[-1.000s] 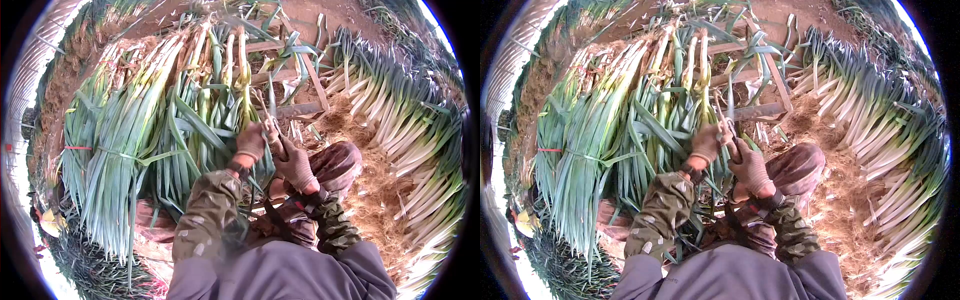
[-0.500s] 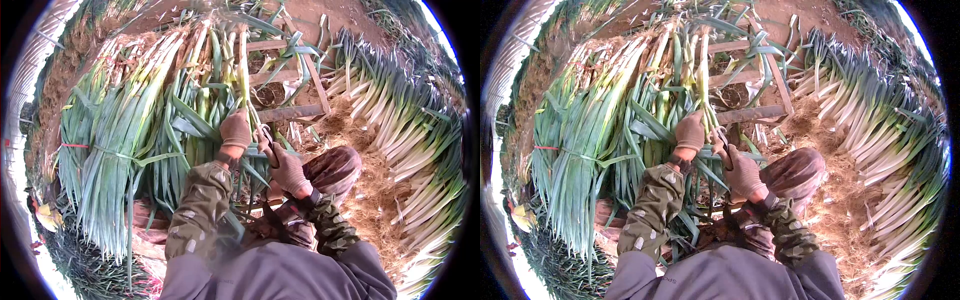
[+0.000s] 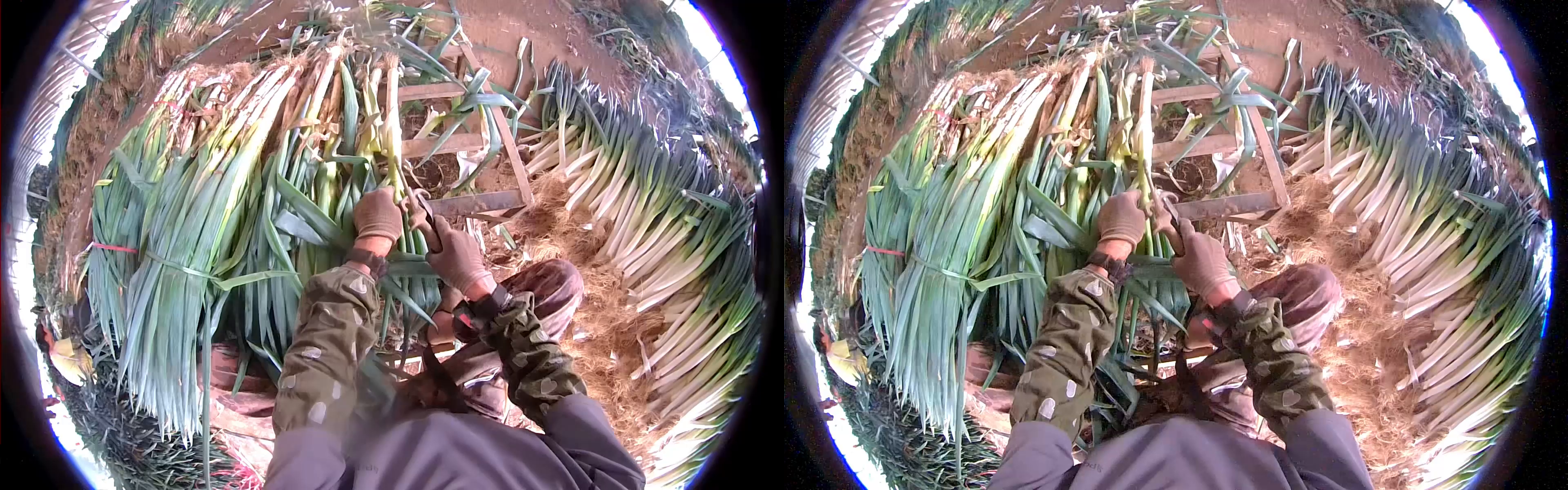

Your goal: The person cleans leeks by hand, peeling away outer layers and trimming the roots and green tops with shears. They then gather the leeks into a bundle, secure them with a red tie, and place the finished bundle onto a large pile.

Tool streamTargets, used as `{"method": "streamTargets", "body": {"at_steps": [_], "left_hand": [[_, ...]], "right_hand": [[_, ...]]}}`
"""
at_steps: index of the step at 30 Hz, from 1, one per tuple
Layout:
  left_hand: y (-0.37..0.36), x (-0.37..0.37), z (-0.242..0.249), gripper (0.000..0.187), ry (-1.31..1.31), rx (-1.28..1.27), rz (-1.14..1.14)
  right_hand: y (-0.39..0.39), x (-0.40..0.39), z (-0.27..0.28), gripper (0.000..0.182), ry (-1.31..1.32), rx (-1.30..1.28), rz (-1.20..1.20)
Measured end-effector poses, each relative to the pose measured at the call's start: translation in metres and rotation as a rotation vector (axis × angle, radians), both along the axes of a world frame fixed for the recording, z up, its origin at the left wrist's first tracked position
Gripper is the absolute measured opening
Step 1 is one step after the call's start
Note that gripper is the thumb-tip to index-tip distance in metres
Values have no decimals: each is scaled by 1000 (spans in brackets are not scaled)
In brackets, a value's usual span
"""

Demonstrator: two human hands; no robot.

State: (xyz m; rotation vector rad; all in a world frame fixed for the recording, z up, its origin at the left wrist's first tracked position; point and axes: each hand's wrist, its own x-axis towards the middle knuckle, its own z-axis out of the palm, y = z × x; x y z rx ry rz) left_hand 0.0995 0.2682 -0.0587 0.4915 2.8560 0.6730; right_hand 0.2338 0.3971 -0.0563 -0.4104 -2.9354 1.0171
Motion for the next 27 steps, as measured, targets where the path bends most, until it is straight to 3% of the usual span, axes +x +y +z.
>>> {"method": "streamTargets", "body": {"at_steps": [7, 8, 11, 15, 19, 24, 27], "left_hand": [[20, 0, 9, 33, -29, -235, 10], [21, -2, 9, 44, -14, -256, -22], [27, -2, -11, 38, 146, -249, 42], [26, -2, -10, 47, 80, -274, 18], [30, -3, -9, 66, -21, -229, 114], [27, -8, 1, 59, -172, -20, 172], [30, 1, 19, 56, -243, 79, 226]], "right_hand": [[24, -76, -2, 34, 81, 77, -6], [28, -86, 1, 31, 24, 89, 27], [37, -121, -8, 35, 51, 64, 8], [47, -163, -9, 35, 20, -2, -74], [60, -209, -17, 48, 75, 116, -63], [73, -202, 6, 35, 30, 38, 84], [83, -160, 11, 36, 41, -273, 11]]}}
